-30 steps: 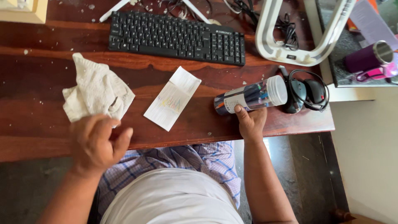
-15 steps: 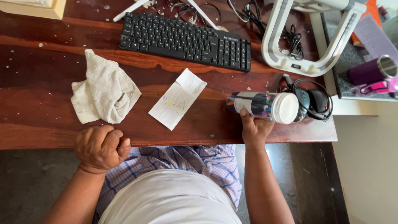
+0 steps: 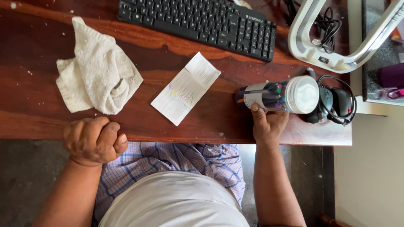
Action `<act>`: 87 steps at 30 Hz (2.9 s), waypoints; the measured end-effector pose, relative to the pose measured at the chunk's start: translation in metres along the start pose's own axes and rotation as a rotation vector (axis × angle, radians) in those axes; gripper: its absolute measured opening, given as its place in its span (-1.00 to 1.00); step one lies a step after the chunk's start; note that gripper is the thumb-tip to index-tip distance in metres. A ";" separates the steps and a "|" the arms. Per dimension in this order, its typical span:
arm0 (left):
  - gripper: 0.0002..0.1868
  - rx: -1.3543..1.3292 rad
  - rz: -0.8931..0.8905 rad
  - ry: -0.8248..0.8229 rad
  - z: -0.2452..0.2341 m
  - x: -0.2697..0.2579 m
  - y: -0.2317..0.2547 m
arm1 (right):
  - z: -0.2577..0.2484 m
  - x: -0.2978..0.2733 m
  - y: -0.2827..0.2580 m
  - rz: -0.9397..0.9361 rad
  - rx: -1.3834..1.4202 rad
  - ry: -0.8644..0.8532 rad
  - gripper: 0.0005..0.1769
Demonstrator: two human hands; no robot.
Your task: The person writes on a small piece of paper with multiple colored markers, then wipes the desk surface and a book with a cloth. The person also stacks books and places the paper into a drawer.
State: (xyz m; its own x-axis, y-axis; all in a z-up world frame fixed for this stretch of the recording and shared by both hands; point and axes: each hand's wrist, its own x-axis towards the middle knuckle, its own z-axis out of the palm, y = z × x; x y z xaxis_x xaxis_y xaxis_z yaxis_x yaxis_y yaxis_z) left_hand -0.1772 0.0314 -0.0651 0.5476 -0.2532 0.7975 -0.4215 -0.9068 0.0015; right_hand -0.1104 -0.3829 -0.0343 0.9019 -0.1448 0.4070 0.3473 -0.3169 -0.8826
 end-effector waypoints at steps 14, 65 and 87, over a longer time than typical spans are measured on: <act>-0.72 -0.179 -0.149 0.003 -0.018 -0.011 0.013 | 0.006 0.008 0.005 -0.104 -0.103 -0.053 -0.12; -0.51 -0.389 -0.631 -0.747 -0.092 -0.090 0.060 | 0.314 -0.119 -0.162 -0.788 -0.538 -0.926 -0.21; -0.41 -0.400 -0.541 -0.673 -0.090 -0.092 0.054 | 0.217 -0.086 -0.155 -0.822 -0.471 -0.877 -0.61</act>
State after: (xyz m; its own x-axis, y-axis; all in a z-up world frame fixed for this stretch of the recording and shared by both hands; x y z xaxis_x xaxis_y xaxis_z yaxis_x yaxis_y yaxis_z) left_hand -0.3157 0.0359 -0.0845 0.9898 -0.0865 0.1133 -0.1363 -0.8071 0.5745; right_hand -0.1862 -0.1176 0.0157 0.3964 0.8528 0.3399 0.9161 -0.3431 -0.2074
